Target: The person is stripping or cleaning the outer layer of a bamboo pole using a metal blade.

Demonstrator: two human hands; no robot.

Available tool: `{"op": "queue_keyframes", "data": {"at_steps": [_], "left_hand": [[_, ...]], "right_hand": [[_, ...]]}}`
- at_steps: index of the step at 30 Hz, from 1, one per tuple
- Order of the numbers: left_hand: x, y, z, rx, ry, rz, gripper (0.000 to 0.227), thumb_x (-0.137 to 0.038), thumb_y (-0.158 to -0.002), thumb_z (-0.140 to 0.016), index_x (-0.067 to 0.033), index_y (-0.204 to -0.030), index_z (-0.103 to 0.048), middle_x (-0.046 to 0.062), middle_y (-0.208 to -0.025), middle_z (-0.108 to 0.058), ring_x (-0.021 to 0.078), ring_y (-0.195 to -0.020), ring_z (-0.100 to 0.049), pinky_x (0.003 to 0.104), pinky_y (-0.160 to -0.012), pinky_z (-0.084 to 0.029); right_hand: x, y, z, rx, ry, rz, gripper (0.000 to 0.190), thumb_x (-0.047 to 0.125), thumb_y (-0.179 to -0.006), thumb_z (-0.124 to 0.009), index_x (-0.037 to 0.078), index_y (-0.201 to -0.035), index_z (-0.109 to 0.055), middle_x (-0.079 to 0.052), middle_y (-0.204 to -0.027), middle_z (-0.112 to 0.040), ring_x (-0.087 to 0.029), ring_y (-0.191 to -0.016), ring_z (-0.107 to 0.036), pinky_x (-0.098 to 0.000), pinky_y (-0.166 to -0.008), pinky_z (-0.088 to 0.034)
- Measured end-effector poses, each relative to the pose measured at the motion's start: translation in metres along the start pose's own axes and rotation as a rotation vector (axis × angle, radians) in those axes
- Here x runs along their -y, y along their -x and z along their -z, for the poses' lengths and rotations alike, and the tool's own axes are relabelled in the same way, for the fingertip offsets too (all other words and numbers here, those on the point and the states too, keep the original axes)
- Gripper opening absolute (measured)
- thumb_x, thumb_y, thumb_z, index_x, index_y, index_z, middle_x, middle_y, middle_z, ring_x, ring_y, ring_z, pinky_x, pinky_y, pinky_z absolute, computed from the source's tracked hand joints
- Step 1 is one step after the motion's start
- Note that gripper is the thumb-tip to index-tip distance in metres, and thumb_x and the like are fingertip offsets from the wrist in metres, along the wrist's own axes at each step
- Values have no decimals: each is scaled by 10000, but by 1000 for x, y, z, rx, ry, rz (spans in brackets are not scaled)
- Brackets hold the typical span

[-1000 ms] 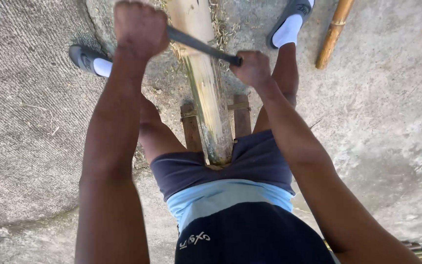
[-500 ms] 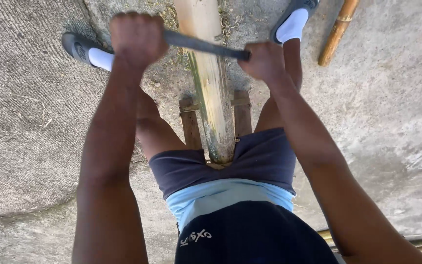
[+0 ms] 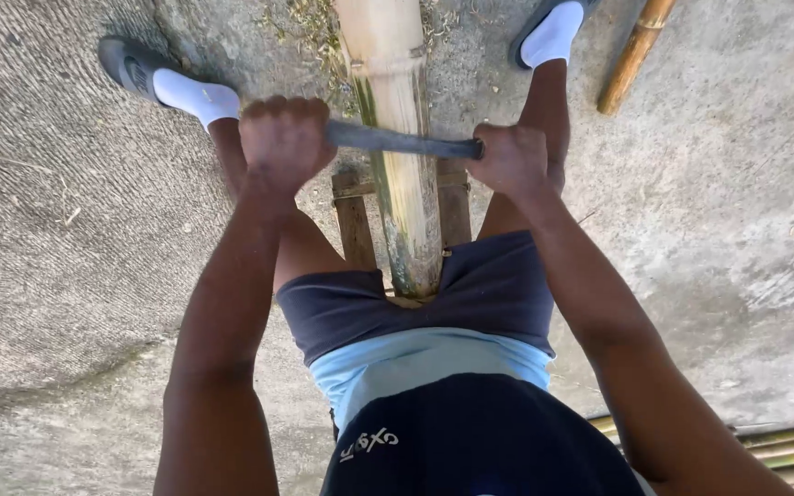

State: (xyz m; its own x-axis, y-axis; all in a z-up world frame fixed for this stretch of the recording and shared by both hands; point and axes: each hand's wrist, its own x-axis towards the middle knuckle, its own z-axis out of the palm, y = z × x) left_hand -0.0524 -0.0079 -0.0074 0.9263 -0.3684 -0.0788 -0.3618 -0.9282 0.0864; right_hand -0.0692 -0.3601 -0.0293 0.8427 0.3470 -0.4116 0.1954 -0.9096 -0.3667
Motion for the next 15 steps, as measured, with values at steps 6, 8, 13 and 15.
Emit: {"op": "queue_keyframes", "data": {"at_steps": [6,8,13,15], "left_hand": [[57,-77,-16,-195,-102,-9,73,-247,-777,-727,-211,-740,-676,8,-648,-640,182,-524,-614,352,-457,-459],[58,-81,-20,-323,-88,-12,79,-241,-806,-729,-213,-745,-687,-6,-620,-626,171,-503,-600,349,-450,-449],[18,-31,-30,-278,-116,84,112,-285,-800,-721,-199,-733,-693,-1,-616,-638,152,-479,-605,334,-440,-455],[-9,6,-36,-102,134,188,271,-274,-928,-699,-169,-678,-679,25,-572,-639,164,-459,-602,369,-435,-466]], "right_hand": [[-24,-97,32,-187,-18,141,236,341,-926,-801,151,-806,-729,-70,-669,-685,-247,-546,-658,-422,-558,-543],[-28,-107,37,-239,35,186,209,346,-884,-818,163,-817,-742,-79,-682,-691,-273,-587,-673,-428,-570,-545],[-16,-63,41,-163,147,169,246,373,-875,-814,145,-823,-739,-89,-717,-711,-311,-684,-712,-466,-630,-542],[-7,-24,35,-90,192,92,252,402,-843,-781,151,-858,-757,-112,-717,-710,-339,-683,-709,-486,-617,-541]]}}
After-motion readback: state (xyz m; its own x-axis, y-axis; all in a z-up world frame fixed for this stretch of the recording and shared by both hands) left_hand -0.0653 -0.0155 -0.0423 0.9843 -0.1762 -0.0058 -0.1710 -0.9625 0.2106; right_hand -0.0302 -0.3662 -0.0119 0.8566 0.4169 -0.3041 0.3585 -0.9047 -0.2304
